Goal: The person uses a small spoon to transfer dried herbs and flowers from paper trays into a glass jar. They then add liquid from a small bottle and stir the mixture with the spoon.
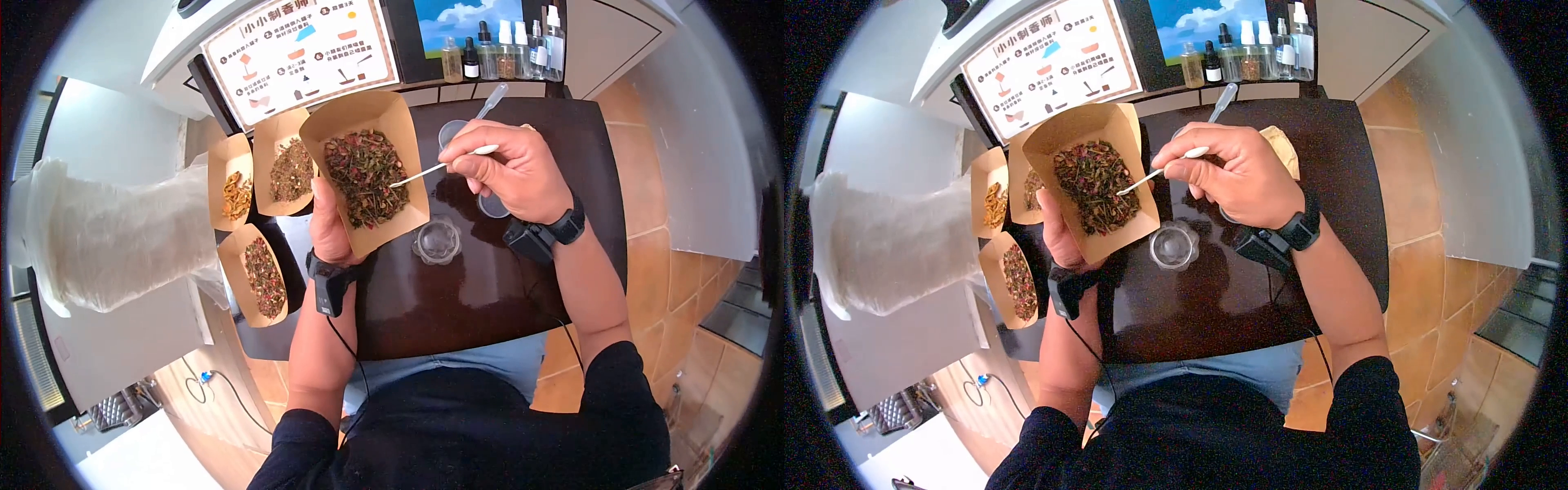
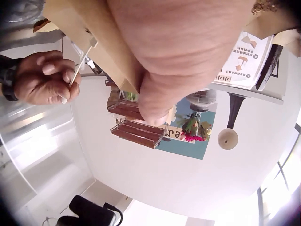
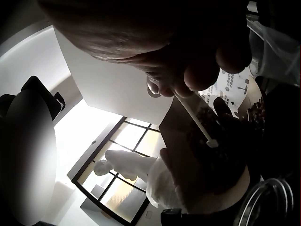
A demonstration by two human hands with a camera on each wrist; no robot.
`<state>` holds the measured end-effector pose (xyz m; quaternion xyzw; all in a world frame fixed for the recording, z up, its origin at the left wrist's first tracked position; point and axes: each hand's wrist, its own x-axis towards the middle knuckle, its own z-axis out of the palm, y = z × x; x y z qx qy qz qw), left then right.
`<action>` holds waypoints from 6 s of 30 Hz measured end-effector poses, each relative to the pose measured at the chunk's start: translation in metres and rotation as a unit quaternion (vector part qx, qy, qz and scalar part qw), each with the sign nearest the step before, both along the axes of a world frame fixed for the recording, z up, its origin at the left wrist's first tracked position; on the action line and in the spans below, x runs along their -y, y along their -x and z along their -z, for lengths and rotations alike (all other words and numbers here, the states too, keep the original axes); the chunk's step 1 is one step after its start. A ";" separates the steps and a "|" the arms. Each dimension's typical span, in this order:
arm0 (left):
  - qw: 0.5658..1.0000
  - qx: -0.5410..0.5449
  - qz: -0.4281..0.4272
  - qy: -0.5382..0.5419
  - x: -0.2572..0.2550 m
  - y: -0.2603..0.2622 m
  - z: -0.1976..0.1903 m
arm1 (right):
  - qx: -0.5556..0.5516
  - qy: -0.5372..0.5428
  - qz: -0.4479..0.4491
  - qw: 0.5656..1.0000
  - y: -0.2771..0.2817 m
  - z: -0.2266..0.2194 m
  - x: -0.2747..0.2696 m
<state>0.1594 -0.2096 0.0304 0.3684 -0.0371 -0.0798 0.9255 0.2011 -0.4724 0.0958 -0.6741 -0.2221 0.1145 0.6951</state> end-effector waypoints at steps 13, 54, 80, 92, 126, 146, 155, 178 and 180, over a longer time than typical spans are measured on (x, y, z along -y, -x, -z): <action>1.000 -0.003 -0.011 -0.027 0.005 0.003 -0.002 | -0.006 0.022 -0.029 0.999 -0.001 0.000 0.001; 0.998 -0.017 0.057 -0.019 0.023 0.014 -0.009 | 0.019 0.045 -0.062 0.997 -0.001 -0.009 0.013; 0.996 -0.054 0.049 -0.049 0.024 0.014 -0.011 | 0.101 0.055 -0.093 0.989 0.008 -0.012 0.003; 0.996 -0.049 0.032 -0.061 0.027 0.016 -0.013 | 0.128 0.085 -0.083 0.985 0.004 -0.023 0.015; 0.998 -0.042 0.024 -0.046 0.031 0.018 -0.014 | 0.112 0.153 -0.057 0.980 0.001 -0.032 0.030; 0.996 -0.046 0.039 -0.067 0.032 0.017 -0.015 | 0.128 0.170 -0.067 0.975 0.000 -0.032 0.030; 0.996 -0.050 0.017 -0.065 0.033 0.017 -0.012 | 0.122 0.158 -0.060 0.978 0.002 -0.031 0.030; 0.995 -0.042 -0.003 -0.094 0.032 0.018 -0.013 | 0.120 0.148 -0.060 0.980 0.003 -0.029 0.027; 0.995 -0.043 0.001 -0.088 0.031 0.018 -0.012 | 0.123 0.143 -0.059 0.980 0.002 -0.028 0.027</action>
